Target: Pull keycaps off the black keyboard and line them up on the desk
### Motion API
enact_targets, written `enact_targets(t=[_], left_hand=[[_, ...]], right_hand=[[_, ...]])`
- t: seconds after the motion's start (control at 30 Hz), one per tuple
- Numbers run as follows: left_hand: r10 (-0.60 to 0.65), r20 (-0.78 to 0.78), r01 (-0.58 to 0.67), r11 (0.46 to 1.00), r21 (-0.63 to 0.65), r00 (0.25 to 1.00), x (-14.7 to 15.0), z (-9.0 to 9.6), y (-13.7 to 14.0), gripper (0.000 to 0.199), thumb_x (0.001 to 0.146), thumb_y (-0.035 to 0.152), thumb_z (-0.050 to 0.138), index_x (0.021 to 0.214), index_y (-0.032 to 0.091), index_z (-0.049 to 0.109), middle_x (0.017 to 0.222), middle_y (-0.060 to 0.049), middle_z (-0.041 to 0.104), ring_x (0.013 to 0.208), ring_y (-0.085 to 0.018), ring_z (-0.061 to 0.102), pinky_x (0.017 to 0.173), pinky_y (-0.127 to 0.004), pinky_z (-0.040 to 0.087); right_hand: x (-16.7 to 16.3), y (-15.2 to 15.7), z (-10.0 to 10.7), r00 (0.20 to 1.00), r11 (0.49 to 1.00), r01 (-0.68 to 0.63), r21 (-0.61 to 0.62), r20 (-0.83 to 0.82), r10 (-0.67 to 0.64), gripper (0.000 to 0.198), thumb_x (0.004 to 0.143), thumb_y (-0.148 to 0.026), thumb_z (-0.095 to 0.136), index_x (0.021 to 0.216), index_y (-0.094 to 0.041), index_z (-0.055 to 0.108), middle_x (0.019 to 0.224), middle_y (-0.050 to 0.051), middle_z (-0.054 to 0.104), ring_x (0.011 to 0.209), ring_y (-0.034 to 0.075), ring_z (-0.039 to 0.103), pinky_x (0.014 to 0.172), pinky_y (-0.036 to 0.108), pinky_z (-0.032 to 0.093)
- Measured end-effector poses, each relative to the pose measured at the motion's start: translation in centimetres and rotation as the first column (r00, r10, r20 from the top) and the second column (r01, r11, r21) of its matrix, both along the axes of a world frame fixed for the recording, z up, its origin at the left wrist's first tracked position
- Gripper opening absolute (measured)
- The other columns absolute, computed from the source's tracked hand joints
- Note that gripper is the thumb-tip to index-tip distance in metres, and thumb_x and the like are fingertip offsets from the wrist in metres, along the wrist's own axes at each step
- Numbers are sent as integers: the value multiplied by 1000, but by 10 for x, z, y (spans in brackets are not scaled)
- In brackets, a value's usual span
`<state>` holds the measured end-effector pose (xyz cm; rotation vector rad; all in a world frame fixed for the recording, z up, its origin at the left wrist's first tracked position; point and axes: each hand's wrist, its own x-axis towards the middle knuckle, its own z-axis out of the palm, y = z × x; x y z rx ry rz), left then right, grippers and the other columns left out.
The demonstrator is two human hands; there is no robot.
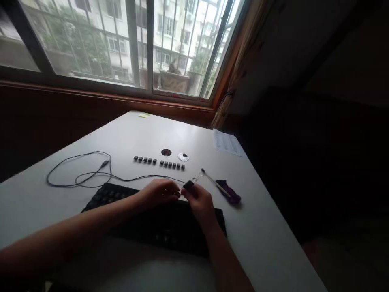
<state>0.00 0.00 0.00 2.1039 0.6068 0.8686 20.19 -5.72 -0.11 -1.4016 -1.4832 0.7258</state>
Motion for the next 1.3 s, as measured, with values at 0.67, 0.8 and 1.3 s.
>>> enact_targets(t=[0.67, 0.8, 1.3], left_hand=[[7, 29, -5, 996, -85, 1000, 3, -2, 0, 20, 80, 21, 70, 98, 15, 64, 85, -4, 71, 73, -14, 65, 69, -24, 53], [-52, 43, 56, 992, -112, 998, 1, -2, 4, 23, 81, 25, 72, 102, 15, 69, 91, -6, 72, 80, -17, 67, 74, -26, 53], [-92, 71, 98, 991, -91, 993, 5, -5, 1, 11, 79, 11, 70, 89, 15, 65, 86, -2, 65, 74, -11, 62, 69, -22, 51]], right_hand=[[1, -3, 3, 957, 984, -121, -128, -278, 81, 25, 83, -40, 72, 96, -19, 69, 79, 4, 71, 80, 22, 66, 80, 35, 49], [3, -3, 1, 942, 980, -130, -152, -327, 75, 25, 82, -40, 73, 95, -19, 69, 77, 3, 70, 77, 19, 64, 78, 34, 47], [4, -3, 1, 817, 940, -238, -244, -574, 58, 25, 78, -33, 78, 95, -18, 69, 74, 1, 67, 69, 14, 59, 70, 28, 45]])
